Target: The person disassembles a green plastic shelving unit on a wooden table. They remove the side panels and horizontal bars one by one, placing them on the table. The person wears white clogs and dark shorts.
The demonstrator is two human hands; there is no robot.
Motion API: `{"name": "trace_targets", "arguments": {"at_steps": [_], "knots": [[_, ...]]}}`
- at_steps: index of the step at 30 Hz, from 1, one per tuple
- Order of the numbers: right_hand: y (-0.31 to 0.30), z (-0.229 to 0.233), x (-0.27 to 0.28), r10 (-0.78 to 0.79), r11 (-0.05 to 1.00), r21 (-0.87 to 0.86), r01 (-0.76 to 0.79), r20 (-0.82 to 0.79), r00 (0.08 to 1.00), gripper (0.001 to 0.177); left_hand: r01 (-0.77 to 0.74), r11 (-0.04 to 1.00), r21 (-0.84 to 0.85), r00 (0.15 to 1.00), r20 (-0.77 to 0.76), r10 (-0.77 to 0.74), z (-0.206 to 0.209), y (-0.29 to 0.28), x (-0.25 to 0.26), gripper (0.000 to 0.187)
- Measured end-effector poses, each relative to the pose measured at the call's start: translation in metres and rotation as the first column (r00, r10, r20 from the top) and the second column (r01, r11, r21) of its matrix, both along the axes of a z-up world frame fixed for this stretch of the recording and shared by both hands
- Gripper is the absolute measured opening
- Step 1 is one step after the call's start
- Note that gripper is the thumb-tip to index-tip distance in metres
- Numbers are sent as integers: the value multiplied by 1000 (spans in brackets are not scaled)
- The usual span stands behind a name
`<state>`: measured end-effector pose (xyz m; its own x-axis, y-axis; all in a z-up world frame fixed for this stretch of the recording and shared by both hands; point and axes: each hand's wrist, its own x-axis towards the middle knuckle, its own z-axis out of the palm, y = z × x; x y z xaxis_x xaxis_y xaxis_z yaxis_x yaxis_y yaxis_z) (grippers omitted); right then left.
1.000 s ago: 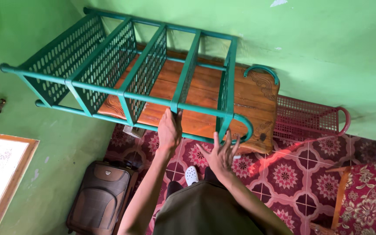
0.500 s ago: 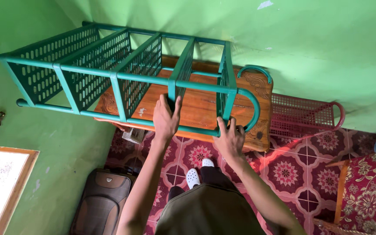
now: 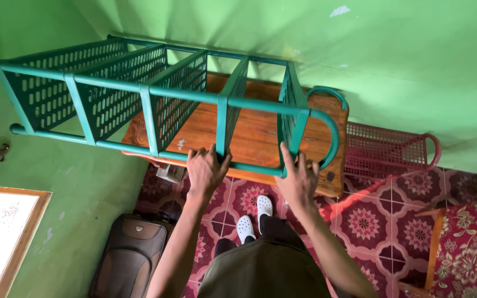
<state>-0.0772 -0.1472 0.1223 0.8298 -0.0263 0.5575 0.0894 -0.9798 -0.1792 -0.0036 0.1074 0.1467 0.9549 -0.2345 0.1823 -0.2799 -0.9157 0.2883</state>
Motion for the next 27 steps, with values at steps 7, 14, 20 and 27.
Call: {"name": "trace_targets", "arguments": {"at_steps": [7, 14, 20, 27], "knots": [[-21, 63, 14, 99, 994, -57, -91, 147, 984, 88, -38, 998, 58, 998, -45, 40, 65, -16, 10, 56], [-38, 127, 32, 121, 971, -226, -76, 195, 973, 67, 16, 1000, -6, 993, 120, -16, 124, -22, 26, 52], [-50, 158, 67, 203, 970, -180, -166, 218, 954, 85, 4, 996, 87, 975, 222, -24, 147, -31, 61, 54], [-82, 192, 121, 439, 897, -106, -429, 112, 891, 122, 46, 994, -95, 970, 242, -22, 171, -30, 114, 43]]}}
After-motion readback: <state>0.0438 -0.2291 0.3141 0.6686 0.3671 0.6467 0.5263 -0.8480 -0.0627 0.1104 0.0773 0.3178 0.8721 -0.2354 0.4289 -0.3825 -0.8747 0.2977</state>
